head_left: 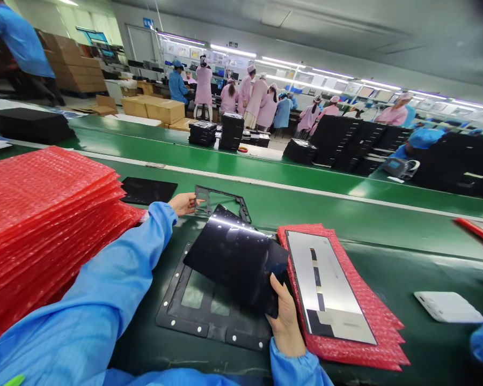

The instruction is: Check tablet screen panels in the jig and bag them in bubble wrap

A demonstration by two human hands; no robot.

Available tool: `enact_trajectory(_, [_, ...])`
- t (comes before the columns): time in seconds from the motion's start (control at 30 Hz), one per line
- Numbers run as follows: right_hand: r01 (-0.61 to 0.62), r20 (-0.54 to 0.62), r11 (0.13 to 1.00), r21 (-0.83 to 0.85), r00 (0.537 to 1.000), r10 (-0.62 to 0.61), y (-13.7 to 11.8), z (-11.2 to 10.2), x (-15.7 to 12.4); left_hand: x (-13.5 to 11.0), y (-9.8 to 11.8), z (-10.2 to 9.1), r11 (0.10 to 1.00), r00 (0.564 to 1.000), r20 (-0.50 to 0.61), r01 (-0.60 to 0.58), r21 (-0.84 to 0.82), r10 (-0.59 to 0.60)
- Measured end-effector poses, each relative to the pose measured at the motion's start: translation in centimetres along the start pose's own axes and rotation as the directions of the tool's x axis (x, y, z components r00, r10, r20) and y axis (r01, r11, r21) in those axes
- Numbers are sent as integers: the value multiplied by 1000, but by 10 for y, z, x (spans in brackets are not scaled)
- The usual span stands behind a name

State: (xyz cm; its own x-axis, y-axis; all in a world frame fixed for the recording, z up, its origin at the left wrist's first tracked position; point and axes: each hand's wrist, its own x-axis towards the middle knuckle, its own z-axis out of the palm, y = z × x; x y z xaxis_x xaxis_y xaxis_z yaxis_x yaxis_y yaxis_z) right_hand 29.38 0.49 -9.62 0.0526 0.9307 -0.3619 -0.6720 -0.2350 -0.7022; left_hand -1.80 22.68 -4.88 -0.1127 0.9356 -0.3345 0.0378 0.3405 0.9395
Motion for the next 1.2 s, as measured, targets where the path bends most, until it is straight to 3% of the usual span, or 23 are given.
enact_trajectory(0.2, [55,-57,998,-37,997,-57,1,-1,-1,-90,-26,-17,952,984,54,-147,-270,167])
enact_trajectory(0.4, [234,-134,950,-208,955,-265,-10,2,-19,-171,-49,-27,952,976,207,-4,-305,70])
enact_trajectory(0.6, [355,-143,848,-394,888,-438,-23,4,-47,-197,-87,-24,918,927,348,252,-305,-139])
enact_trajectory(0.7, [443,-107,761,-475,829,-549,-26,5,-49,-199,-102,-19,918,917,363,280,-282,-168])
enact_trajectory(0.77, [480,-107,730,-486,796,-595,-26,5,-48,-198,-108,-15,959,933,326,219,-181,-151])
enact_trajectory(0.83, [492,-108,717,-494,784,-612,-26,5,-47,-197,-112,-13,996,969,240,44,73,-61])
enact_trajectory(0.87, [488,-107,717,-497,786,-609,-26,5,-48,-195,-113,-12,966,982,190,-67,251,18])
enact_trajectory(0.93, [475,-104,726,-496,798,-593,-26,5,-50,-192,-114,-11,793,974,118,-228,564,195])
enact_trajectory(1.0, [444,-101,752,-487,827,-553,-27,8,-54,-190,-112,-9,682,946,114,-299,667,302])
enact_trajectory(1.03, [413,-99,775,-479,851,-515,-28,9,-56,-189,-109,-7,710,944,129,-316,629,305])
enact_trajectory(1.1, [322,-102,837,-442,909,-403,-27,12,-57,-189,-102,-4,882,954,199,-287,373,226])
enact_trajectory(1.13, [270,-103,866,-420,934,-341,-26,13,-57,-189,-97,-1,960,952,263,-209,186,157])
enact_trajectory(1.2, [169,-101,910,-380,970,-222,-21,13,-55,-191,-88,3,988,911,410,17,-153,48])
